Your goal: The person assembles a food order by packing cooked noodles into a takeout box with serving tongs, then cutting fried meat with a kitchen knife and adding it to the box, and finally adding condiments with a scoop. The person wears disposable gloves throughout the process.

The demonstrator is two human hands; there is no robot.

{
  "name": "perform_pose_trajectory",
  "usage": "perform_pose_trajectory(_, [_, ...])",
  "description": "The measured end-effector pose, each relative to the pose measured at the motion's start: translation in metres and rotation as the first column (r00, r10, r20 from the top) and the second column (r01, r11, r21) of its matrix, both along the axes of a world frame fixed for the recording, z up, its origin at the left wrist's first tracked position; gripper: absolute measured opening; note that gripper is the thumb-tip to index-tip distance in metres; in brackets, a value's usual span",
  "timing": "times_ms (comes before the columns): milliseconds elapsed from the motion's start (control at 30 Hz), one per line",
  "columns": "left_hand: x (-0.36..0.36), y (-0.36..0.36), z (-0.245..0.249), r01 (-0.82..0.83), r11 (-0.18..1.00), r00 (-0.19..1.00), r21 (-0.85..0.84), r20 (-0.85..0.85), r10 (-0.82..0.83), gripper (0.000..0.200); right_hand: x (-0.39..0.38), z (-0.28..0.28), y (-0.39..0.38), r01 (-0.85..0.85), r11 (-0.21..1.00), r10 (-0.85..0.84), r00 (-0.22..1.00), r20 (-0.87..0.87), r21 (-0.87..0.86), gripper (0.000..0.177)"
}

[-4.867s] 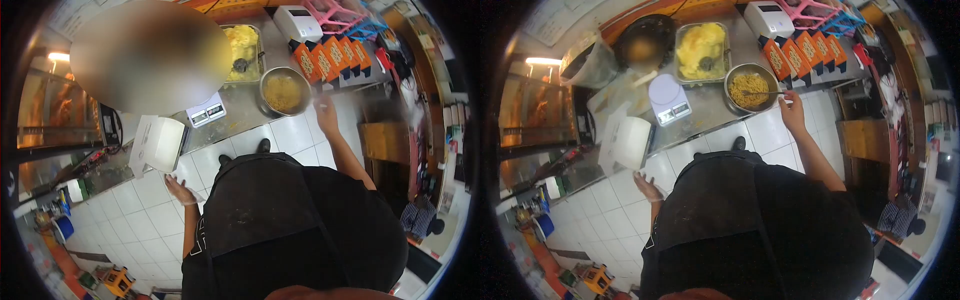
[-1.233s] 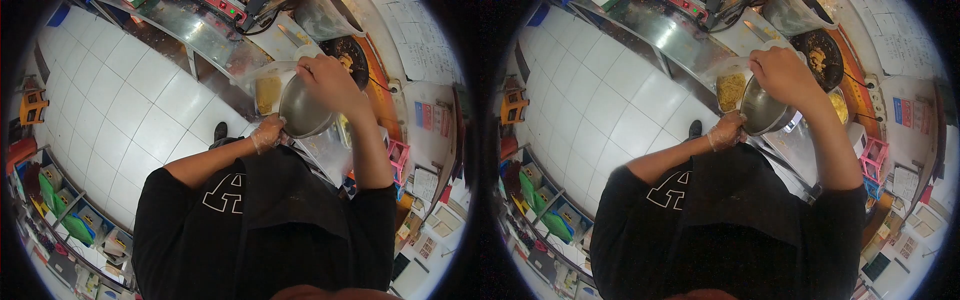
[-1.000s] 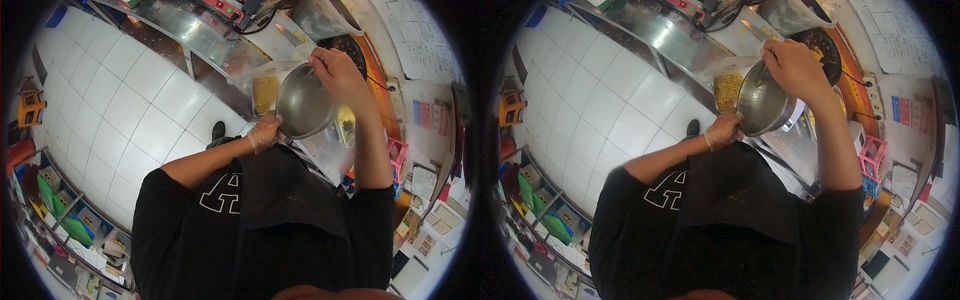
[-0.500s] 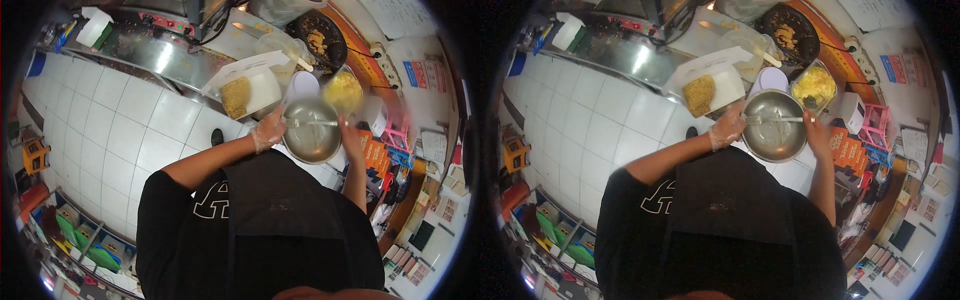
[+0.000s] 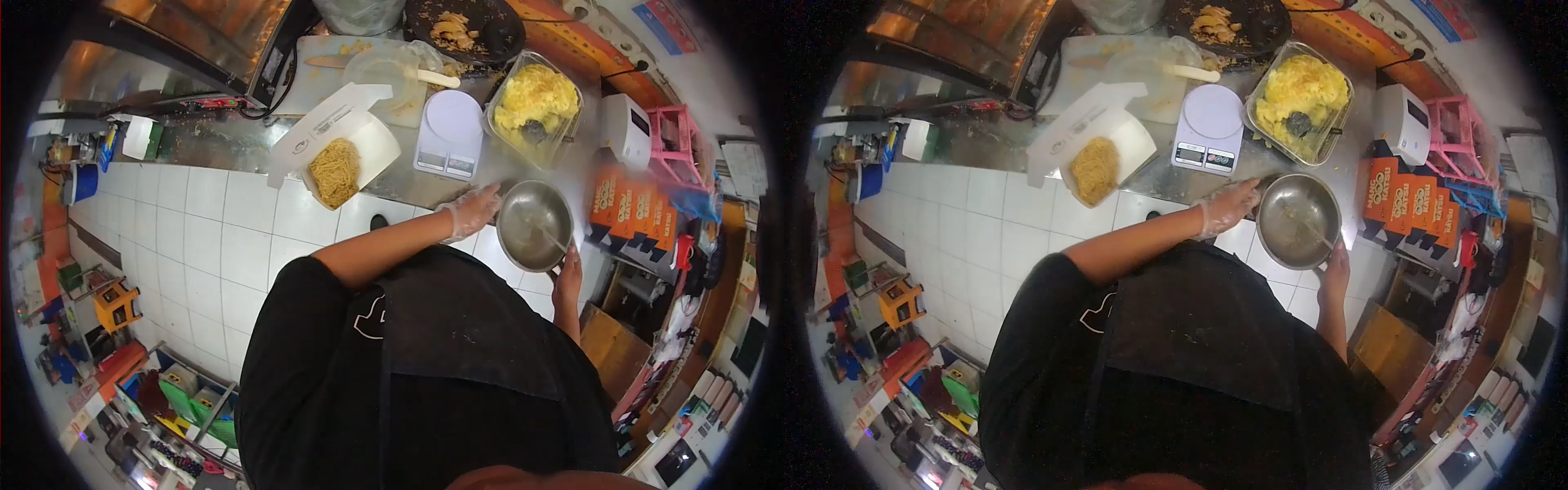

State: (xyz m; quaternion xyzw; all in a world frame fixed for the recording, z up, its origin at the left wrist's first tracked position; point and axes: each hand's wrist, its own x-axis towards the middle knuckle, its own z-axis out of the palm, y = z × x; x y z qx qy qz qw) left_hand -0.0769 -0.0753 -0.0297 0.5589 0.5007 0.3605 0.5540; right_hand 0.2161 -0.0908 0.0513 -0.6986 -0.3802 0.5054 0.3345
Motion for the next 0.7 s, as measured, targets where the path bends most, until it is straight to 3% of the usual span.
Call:
perform_pose_trajectory(33, [-0.011,-0.006,0.013,-0.033,0.997,0.997,-0.074,0.072,0.039,0.053,0.006,-0.009,0.001,-0.036,0.996,0.034,0.999,0.025,0.086,0.052])
perform_pose_trajectory(67, [-0.028,-0.011,0.039,0.009,0.998,0.998,-0.057,-0.058,-0.012,0.053,0.019,-0.019,0.004,-0.172,0.975,0.126,0.950,0.285,0.141,0.049])
perform_pose_trajectory(167, [-0.054,-0.051,0.012,-0.144,0.987,0.989,0.073,-0.026,0.146,0.051,0.021,-0.011,0.009,-0.407,0.906,0.241,0.726,0.644,0.120,0.047])
perform_pose_trajectory(300, [-0.093,-0.109,0.035,-0.365,0.928,0.930,-0.073,-0.085,0.358,0.039,0.035,-0.039,0.014,-0.396,0.880,0.230,0.837,0.496,0.261,0.034])
perform_pose_trajectory(367, [-0.111,-0.142,0.028,-0.496,0.854,0.868,-0.157,-0.126,0.481,0.040,0.024,-0.020,0.024,-0.439,0.832,0.245,0.840,0.485,0.339,0.031])
perform_pose_trajectory(467, [-0.138,-0.181,0.014,-0.732,0.673,0.681,-0.108,-0.088,0.727,0.038,-0.002,0.020,0.045,-0.529,0.706,0.246,0.806,0.538,0.471,0.029])
perform_pose_trajectory(500, [-0.146,-0.186,0.010,-0.822,0.557,0.569,-0.123,-0.126,0.812,0.040,-0.006,0.024,0.054,-0.545,0.647,0.244,0.810,0.533,0.533,0.029])
perform_pose_trajectory(567, [-0.169,-0.194,0.000,-0.887,0.462,0.446,0.018,-0.230,0.865,0.041,-0.036,0.043,0.064,-0.574,0.586,0.269,0.803,0.531,0.572,0.026])
perform_pose_trajectory(633, [-0.191,-0.199,-0.005,-0.821,0.518,0.403,0.239,-0.399,0.824,0.047,-0.072,0.055,0.067,-0.596,0.525,0.329,0.801,0.500,0.608,0.024])
perform_pose_trajectory(667, [-0.203,-0.196,-0.002,-0.741,0.554,0.342,0.379,-0.497,0.798,0.048,-0.095,0.051,0.066,-0.503,0.573,0.394,0.861,0.321,0.647,0.022])
perform_pose_trajectory(700, [-0.212,-0.195,0.001,-0.635,0.594,0.267,0.494,-0.580,0.769,0.048,-0.114,0.053,0.064,-0.574,0.527,0.430,0.816,0.386,0.627,0.023])
